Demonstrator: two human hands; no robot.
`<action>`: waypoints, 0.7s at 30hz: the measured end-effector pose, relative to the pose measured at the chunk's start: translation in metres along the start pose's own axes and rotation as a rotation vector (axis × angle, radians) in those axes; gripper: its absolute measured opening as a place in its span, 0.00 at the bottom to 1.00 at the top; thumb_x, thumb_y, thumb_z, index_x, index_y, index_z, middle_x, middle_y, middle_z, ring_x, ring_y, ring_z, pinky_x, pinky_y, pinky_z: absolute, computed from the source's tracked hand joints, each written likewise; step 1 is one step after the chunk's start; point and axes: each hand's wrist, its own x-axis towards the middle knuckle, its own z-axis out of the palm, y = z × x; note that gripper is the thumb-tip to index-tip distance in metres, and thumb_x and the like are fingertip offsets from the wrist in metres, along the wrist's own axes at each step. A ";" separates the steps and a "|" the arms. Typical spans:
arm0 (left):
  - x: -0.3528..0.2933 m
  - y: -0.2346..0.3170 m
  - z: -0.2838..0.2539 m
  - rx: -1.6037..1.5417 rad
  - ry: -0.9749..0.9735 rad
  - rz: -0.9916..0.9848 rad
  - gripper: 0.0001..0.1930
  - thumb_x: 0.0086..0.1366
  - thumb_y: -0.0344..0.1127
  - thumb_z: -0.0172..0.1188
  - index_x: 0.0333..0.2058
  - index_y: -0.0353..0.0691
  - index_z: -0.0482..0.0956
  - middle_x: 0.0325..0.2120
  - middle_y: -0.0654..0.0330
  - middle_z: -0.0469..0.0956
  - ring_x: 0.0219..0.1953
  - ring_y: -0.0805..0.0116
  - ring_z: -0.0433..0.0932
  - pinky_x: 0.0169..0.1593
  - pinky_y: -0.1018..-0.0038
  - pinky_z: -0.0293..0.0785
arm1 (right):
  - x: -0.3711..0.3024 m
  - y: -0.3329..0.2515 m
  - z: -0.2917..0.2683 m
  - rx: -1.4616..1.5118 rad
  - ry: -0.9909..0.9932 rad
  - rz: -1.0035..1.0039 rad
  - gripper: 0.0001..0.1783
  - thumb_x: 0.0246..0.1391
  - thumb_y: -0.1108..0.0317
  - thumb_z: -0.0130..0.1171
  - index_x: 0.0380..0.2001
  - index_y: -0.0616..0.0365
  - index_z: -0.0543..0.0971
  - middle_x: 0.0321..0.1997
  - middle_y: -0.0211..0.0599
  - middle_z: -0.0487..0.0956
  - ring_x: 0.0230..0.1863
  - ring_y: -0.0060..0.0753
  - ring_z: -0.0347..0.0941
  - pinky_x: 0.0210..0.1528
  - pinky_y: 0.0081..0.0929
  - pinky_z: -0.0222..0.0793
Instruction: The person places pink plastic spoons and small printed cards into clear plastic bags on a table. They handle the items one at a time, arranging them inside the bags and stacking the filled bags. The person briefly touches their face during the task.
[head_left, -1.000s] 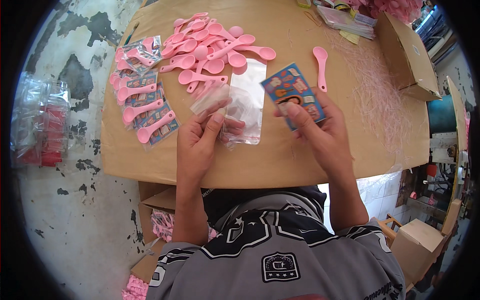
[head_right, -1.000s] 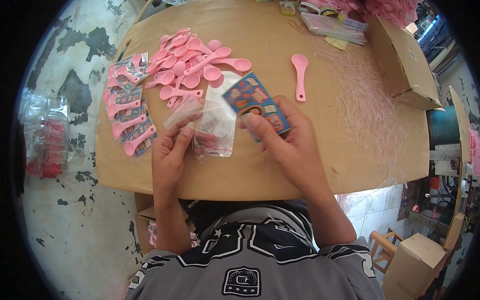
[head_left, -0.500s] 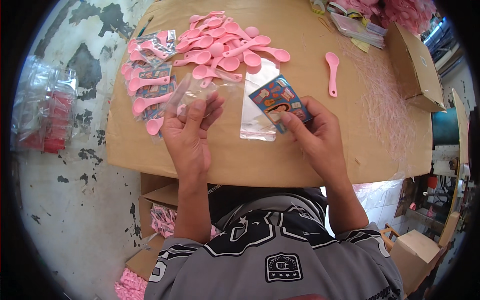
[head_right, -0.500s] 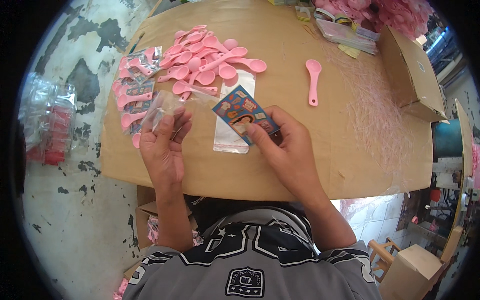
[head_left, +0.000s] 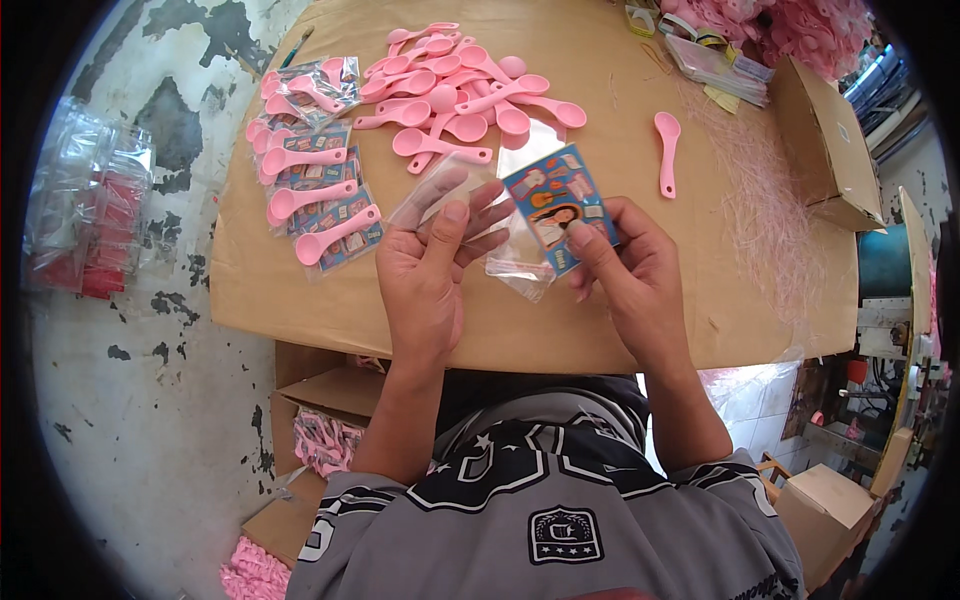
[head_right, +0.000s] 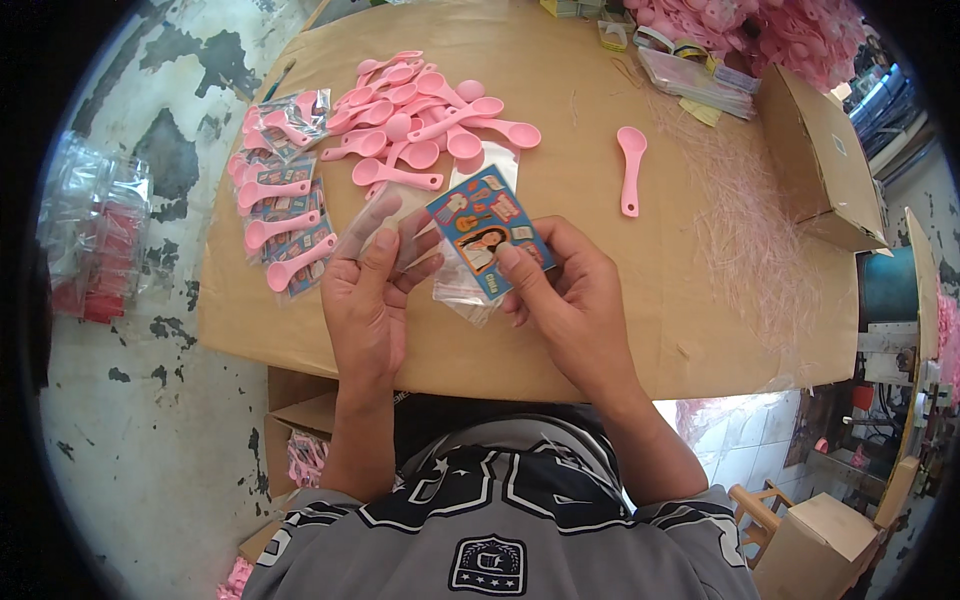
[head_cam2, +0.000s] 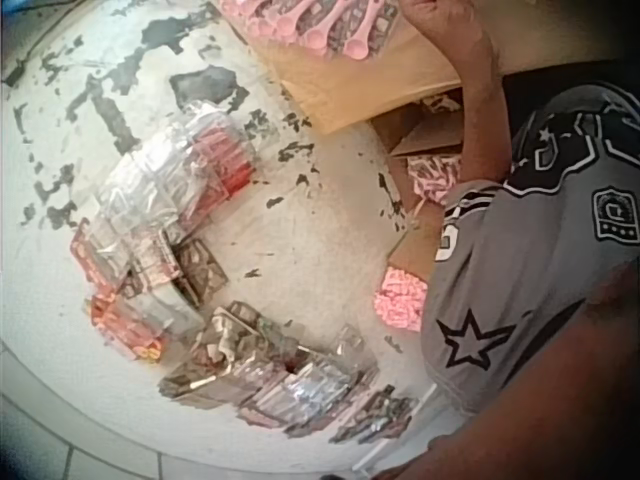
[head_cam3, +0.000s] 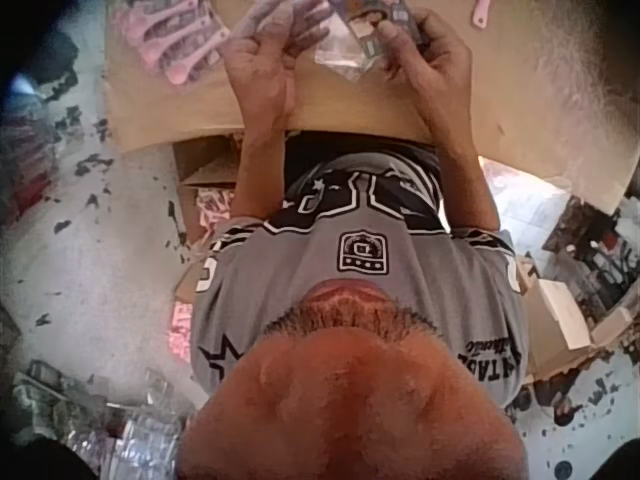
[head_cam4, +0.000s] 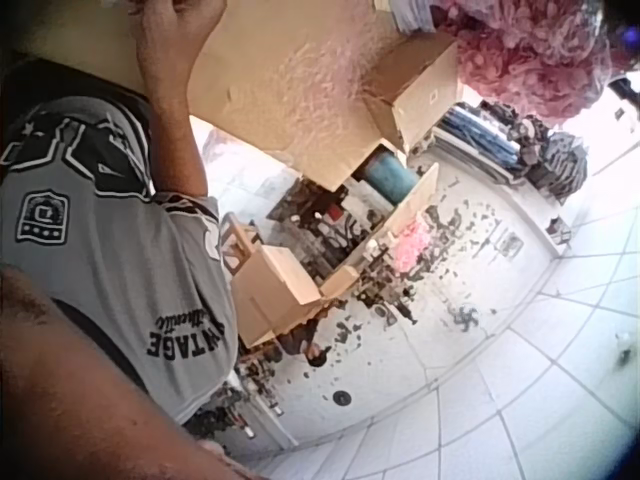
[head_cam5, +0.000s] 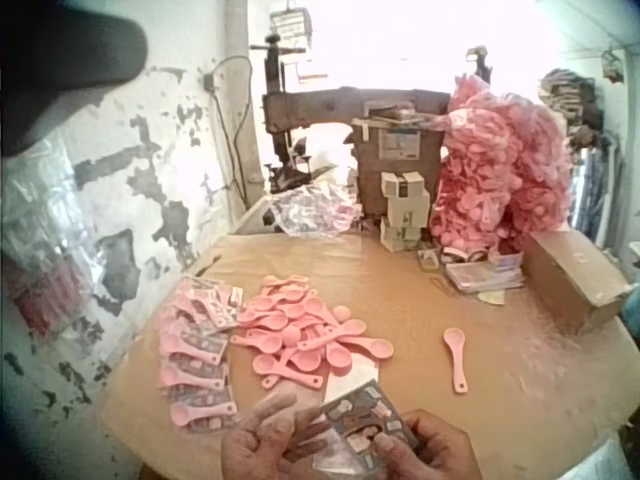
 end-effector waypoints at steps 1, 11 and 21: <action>0.001 -0.001 -0.001 0.000 0.001 0.001 0.20 0.77 0.34 0.57 0.62 0.31 0.72 0.50 0.45 0.83 0.48 0.57 0.86 0.48 0.68 0.87 | -0.001 0.000 -0.001 0.000 -0.001 0.000 0.13 0.69 0.63 0.63 0.46 0.62 0.79 0.31 0.25 0.79 0.26 0.11 0.73 0.28 0.14 0.69; 0.002 -0.008 0.002 0.093 0.030 0.052 0.15 0.75 0.35 0.60 0.54 0.30 0.77 0.45 0.48 0.85 0.47 0.60 0.87 0.46 0.70 0.86 | -0.002 0.000 -0.008 -0.002 -0.041 0.084 0.12 0.69 0.63 0.63 0.43 0.61 0.79 0.30 0.25 0.78 0.26 0.11 0.73 0.28 0.13 0.69; -0.003 -0.010 0.016 -0.028 -0.074 -0.057 0.15 0.75 0.32 0.59 0.55 0.29 0.76 0.48 0.49 0.84 0.45 0.68 0.86 0.49 0.69 0.85 | 0.000 0.000 -0.012 -0.123 -0.284 0.208 0.13 0.68 0.66 0.62 0.48 0.64 0.78 0.33 0.27 0.80 0.29 0.13 0.74 0.32 0.15 0.71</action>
